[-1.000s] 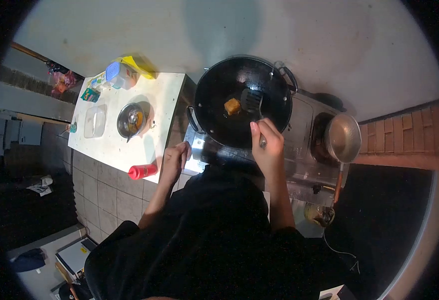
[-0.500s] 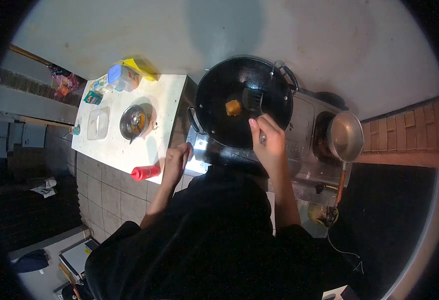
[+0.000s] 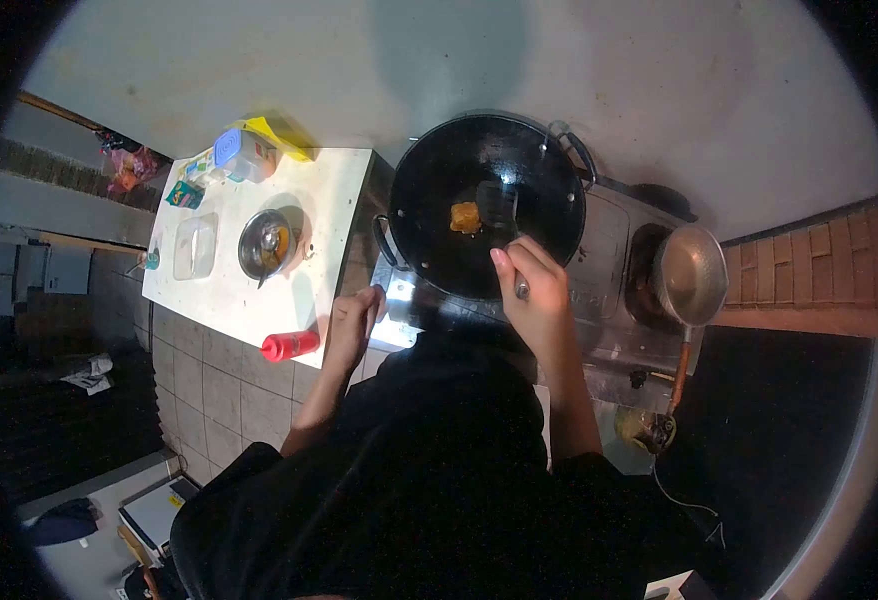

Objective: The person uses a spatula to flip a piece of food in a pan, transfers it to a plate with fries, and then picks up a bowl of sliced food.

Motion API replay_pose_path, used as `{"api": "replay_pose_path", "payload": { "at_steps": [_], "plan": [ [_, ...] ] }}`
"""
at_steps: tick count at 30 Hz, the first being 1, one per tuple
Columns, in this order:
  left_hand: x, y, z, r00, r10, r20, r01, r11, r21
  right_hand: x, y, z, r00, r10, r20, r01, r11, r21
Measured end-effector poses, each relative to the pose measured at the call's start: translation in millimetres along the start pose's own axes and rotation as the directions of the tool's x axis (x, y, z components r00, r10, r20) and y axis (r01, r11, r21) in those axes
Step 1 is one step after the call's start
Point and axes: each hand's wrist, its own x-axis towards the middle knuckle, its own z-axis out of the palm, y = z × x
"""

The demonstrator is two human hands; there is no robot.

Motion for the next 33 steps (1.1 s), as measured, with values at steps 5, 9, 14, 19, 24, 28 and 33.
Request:
{"api": "replay_pose_path", "payload": {
  "at_steps": [5,9,14,19,24,28,33],
  "plan": [
    [3,-6,-3,0.999,0.037,0.007,-0.037,0.999,0.014,4,0,-4,1.000,-0.015,-0.008,0.015,0.999,-0.050],
    [2,-6,-4,0.999,0.045,-0.001,-0.045,0.999,0.017,4,-6,-4,0.999,-0.037,0.012,0.037,0.999,-0.022],
    [1,-5,-2,1.000,0.018,-0.017,-0.018,1.000,0.013,-3,-8,8,0.992,-0.107,0.068,0.104,0.993,0.048],
    [-1,-7,-4,1.000,-0.019,-0.023,0.019,1.000,0.003,-3,0,22,0.991,-0.076,0.109,0.070,0.996,0.057],
    [-2,-6,-5,1.000,0.025,-0.013,-0.025,1.000,0.005,4,2,20,0.995,-0.093,0.045,0.091,0.995,0.046],
    [-2,-6,-5,0.999,0.049,-0.016,-0.049,0.999,-0.007,13,9,0,0.999,-0.036,-0.028,0.037,0.999,0.031],
    [-4,-6,-2,0.999,0.000,-0.034,0.000,1.000,0.007,18,40,0,0.991,-0.017,-0.135,0.019,1.000,0.011]
  ]
}}
